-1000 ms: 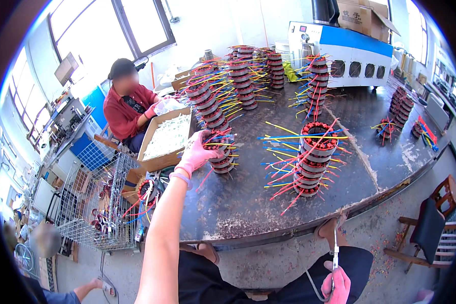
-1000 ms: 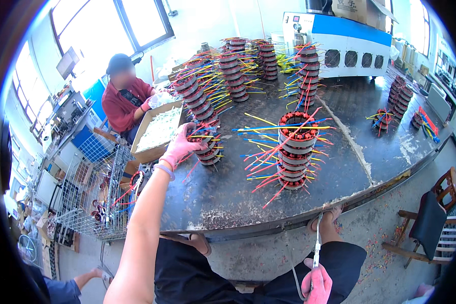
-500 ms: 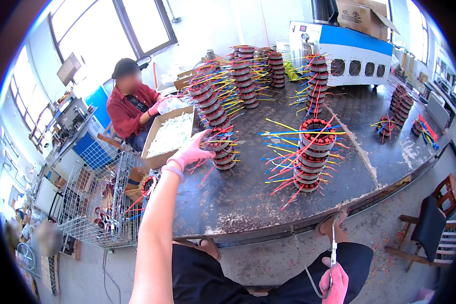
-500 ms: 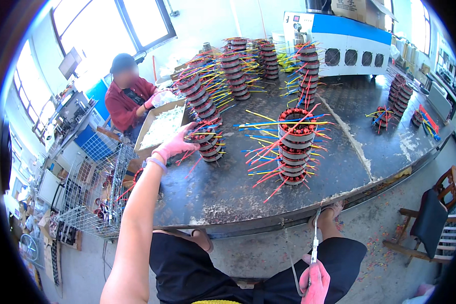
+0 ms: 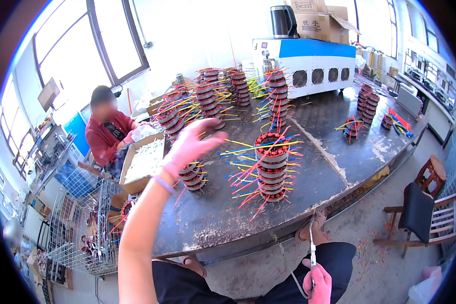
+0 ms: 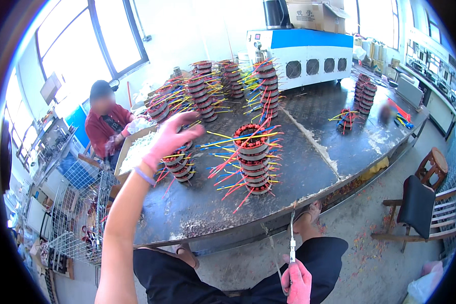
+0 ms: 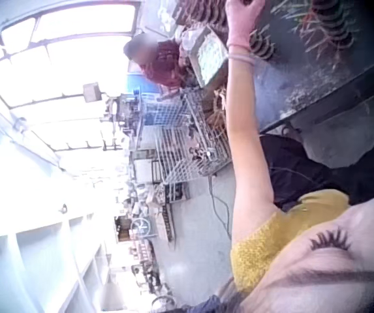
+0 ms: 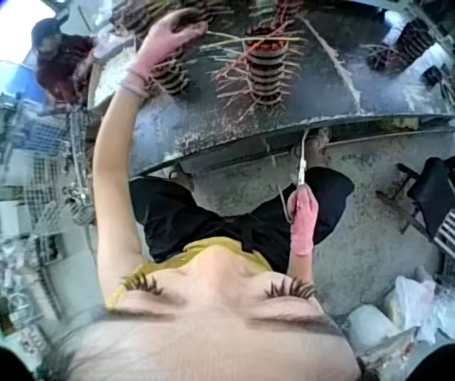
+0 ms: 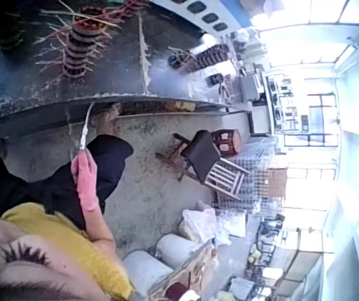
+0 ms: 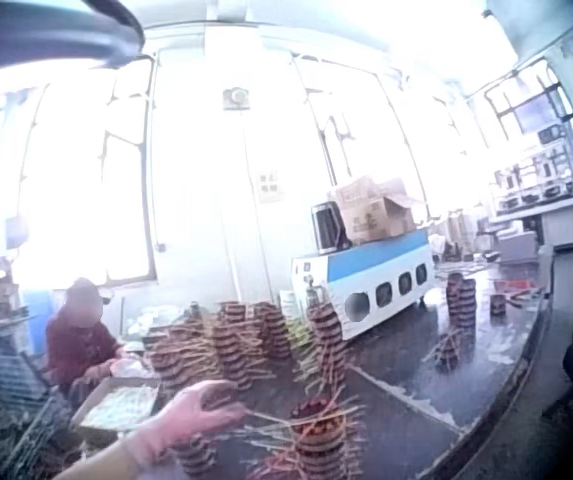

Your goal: The person uses a handheld torch to heat the wire ends on a motor stator and then places the stator onto a stack on the workbench.

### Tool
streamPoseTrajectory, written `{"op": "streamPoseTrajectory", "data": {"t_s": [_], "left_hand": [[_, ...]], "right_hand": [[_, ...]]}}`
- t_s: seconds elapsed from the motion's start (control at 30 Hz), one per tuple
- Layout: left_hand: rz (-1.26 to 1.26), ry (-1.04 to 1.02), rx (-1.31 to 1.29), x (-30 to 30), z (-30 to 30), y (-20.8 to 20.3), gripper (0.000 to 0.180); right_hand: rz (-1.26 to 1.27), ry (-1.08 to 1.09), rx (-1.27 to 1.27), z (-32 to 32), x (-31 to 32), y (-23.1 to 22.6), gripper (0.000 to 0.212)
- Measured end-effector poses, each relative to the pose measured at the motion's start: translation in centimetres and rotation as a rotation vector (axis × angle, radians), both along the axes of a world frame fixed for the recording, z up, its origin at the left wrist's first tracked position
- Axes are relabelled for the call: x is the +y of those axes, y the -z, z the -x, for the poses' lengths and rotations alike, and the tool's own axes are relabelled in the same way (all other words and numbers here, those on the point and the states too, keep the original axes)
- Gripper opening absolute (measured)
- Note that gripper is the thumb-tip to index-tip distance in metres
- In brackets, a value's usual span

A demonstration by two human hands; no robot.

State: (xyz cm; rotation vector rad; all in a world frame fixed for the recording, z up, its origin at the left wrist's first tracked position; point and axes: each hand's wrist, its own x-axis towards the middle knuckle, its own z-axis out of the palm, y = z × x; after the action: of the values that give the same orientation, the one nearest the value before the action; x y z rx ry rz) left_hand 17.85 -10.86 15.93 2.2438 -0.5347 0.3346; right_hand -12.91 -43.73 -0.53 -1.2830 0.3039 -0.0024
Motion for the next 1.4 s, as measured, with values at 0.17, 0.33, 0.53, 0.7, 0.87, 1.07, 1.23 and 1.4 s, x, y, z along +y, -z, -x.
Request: {"op": "streamPoseTrajectory", "data": {"t_s": [0.17,0.33,0.53,0.7,0.87,1.07,1.23,1.4], "left_hand": [[-0.441,0.17,0.121,-9.7,-0.3,-0.9,0.118],[-0.303,0.128,0.042,-9.8,-0.1,0.2,0.109],[-0.146,0.114,-0.116,-4.5,6.1,-1.1,0.101],[-0.269,0.035,0.067,3.7,13.7,4.6,0.105],[-0.281,-0.106,0.122,10.5,18.1,13.1,0.1],[-0.424,-0.034,0.103,12.2,18.0,17.0,0.103],[-0.344,-0.053,0.087,11.0,18.3,17.4,0.106],[-0.416,-0.183,0.08,8.7,18.3,18.2,0.104]], "right_hand": [[-0.063,-0.03,-0.01,0.3,0.2,-0.2,0.035],[-0.075,-0.021,0.015,1.1,0.2,-1.1,0.034],[0.002,-0.051,0.013,1.6,0.3,-2.4,0.034],[0.053,-0.221,0.039,1.7,2.8,-2.1,0.033],[-0.128,-0.517,0.196,1.3,6.3,-1.8,0.041],[-0.075,-0.584,0.363,1.0,9.1,-1.7,0.04],[-0.072,-0.565,0.382,0.8,10.3,-0.8,0.037],[-0.05,-0.604,0.411,0.1,11.1,-0.3,0.038]]}}
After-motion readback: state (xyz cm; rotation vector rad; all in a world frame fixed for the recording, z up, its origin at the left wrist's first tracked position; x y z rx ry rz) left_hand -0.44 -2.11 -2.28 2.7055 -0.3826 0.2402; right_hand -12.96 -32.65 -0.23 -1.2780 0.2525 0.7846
